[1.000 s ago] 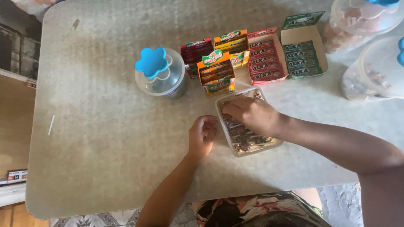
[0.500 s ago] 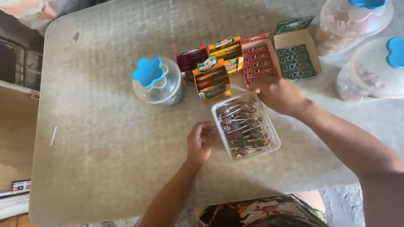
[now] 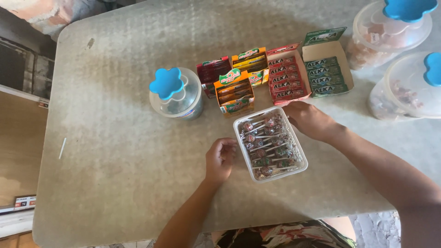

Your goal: Organizing lollipops by picking them up individually from a table and placing them into a small plastic basket.

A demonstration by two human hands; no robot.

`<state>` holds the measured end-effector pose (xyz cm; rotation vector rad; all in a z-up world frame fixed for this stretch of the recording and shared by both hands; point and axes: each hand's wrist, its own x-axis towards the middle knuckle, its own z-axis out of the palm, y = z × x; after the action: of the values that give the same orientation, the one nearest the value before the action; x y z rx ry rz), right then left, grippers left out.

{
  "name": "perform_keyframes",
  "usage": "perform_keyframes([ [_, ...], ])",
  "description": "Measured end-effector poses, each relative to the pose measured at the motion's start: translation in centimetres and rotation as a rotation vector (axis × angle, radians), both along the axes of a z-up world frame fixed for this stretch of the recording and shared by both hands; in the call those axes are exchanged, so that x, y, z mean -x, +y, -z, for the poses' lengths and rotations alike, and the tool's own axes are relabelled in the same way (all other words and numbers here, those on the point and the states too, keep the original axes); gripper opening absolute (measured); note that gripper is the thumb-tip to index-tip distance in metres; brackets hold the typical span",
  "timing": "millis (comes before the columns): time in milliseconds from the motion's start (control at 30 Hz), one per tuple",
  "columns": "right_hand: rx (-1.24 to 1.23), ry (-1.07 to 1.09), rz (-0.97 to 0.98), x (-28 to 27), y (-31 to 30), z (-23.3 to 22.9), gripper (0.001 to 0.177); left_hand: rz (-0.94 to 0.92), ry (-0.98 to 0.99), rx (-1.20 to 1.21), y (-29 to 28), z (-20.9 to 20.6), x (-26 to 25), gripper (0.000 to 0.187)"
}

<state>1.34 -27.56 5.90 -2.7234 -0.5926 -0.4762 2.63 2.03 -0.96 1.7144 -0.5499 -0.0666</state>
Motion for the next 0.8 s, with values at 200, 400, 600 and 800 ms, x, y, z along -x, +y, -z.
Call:
perform_keyframes([
  [200, -0.188, 0.074, 0.168, 1.5, -2.1, -2.7, 0.017, 0.008, -0.019, -0.007, -0.1, -0.5, 0.1, 0.018],
  [400, -0.706, 0.086, 0.34, 4.1, -1.1, -7.8, 0.017, -0.001, 0.095, 0.025, -0.3, -1.6, 0.6, 0.019],
  [600, -0.597, -0.146, -0.3, 4.2, 3.9, -10.9, 0.007, 0.002, 0.117, 0.038, -0.2, -0.8, 0.4, 0.017],
  [800, 0.062, -0.355, -0.38, 2.2, 7.6, -7.7, 0.01, -0.028, 0.031, -0.055, -0.1, -0.5, 0.3, 0.02],
])
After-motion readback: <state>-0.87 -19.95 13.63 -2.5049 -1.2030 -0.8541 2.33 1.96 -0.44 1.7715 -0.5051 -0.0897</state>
